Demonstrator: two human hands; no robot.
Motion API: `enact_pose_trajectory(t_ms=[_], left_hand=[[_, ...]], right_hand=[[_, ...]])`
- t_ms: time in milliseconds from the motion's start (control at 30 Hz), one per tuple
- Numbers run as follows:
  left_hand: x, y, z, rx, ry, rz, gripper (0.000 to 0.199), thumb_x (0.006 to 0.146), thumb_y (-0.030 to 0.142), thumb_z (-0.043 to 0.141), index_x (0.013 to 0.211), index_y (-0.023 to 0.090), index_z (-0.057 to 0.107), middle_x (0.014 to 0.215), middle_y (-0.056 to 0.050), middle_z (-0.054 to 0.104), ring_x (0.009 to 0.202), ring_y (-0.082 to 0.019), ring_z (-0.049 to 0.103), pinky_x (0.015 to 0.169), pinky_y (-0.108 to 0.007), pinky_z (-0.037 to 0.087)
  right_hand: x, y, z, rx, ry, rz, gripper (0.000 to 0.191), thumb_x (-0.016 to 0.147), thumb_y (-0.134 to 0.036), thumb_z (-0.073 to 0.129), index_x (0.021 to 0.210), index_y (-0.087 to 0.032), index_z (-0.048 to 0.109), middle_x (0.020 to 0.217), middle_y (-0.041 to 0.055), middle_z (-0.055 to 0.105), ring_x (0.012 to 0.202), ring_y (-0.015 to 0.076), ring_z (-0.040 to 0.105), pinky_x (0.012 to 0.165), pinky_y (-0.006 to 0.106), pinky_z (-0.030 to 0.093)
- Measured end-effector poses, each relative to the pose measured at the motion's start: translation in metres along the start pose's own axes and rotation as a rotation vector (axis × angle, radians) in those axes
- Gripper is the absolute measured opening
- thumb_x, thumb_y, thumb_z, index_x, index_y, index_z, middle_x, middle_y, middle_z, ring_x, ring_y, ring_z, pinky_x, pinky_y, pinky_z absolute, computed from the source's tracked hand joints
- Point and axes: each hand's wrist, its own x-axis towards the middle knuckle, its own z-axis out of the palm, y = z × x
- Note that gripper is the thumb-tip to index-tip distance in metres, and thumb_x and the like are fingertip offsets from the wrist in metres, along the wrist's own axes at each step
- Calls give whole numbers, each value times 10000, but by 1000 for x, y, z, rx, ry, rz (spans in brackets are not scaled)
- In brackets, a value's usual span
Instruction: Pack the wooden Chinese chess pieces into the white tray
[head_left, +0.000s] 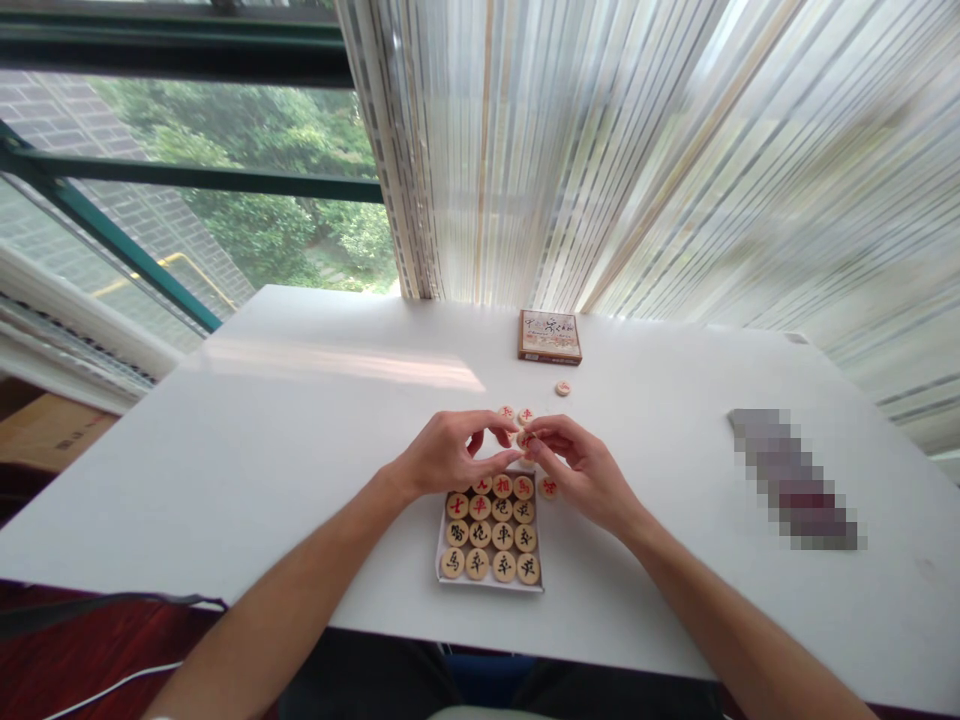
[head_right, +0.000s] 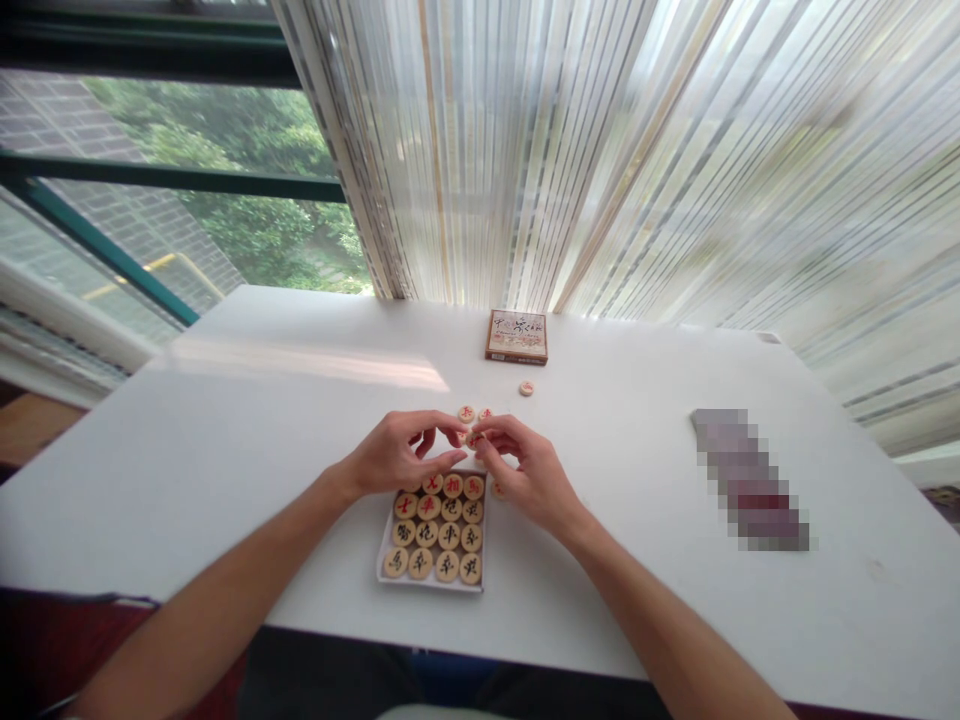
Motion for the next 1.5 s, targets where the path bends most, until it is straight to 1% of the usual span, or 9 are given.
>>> enact_pose_trajectory(t_ms=[267,433,567,667,833,933,1067,1267,1500], left_hand=[[2,-11,2,2,68,-104,248,903,372,641,1026,170,715,790,-13,717,554,-76,478,563,-200,441],[8,-18,-7,18,87,-197,303,935,414,580,918,148,724,760,-26,726,551,-87,480,544,-209,422],[9,-6,-22,46,-19,-259,315,943,438,565,937,173,734,871,-35,744,697,-125,606,621,-226,473],[-6,14,-25,59,-94,-312,310,929,458,589,1083,221,716,1060,-49,719,869,-165,656,748,-270,533],[-53,34,-5,56,44,-350,413,876,410,673,1254,258,606,1280,-85,610,1205,-243,575,1057,-393,485],[-71,34,8,27,69,-365,517,819,385,742,1290,262,570,1343,-90,566,1273,-261,535,1113,-409,452],[-77,32,13,8,81,-393,518,802,350,761,1281,272,580,1380,-89,546,1296,-272,523,1125,-428,443],[-74,31,11,25,47,-407,423,815,326,753,1214,279,618,1319,-73,598,1249,-259,551,1097,-429,458],[-76,27,13,47,45,-408,470,785,306,773,1224,271,610,1317,-90,602,1247,-283,553,1093,-457,458]], right_hand=[[3,12,-6,-65,66,-106,153,959,-267,597,1085,-252,684,1069,56,630,982,188,666,873,335,572],[6,19,-10,-48,115,-149,189,927,-248,641,1115,-256,644,1078,48,608,969,184,661,892,346,577],[7,17,-14,-73,146,-187,163,919,-234,645,1081,-250,634,1065,41,584,890,166,657,837,332,586],[6,14,-16,-106,171,-212,151,915,-240,649,1065,-247,637,1071,46,563,833,157,643,780,328,590],[6,14,-17,-147,186,-238,124,930,-258,624,1048,-248,660,1065,60,568,840,173,637,772,344,593],[8,13,-17,-143,168,-222,139,951,-275,598,1063,-253,676,1075,69,585,903,192,651,799,351,596],[7,0,-19,-72,118,-151,157,969,-304,579,1087,-259,673,1083,67,613,962,200,662,846,349,589],[-22,-24,-16,36,3,9,169,974,-320,585,1109,-258,665,1069,61,631,905,176,671,816,310,584],[-73,1,12,223,88,66,220,937,-319,641,1149,-264,650,1079,77,636,969,201,672,860,325,592]])
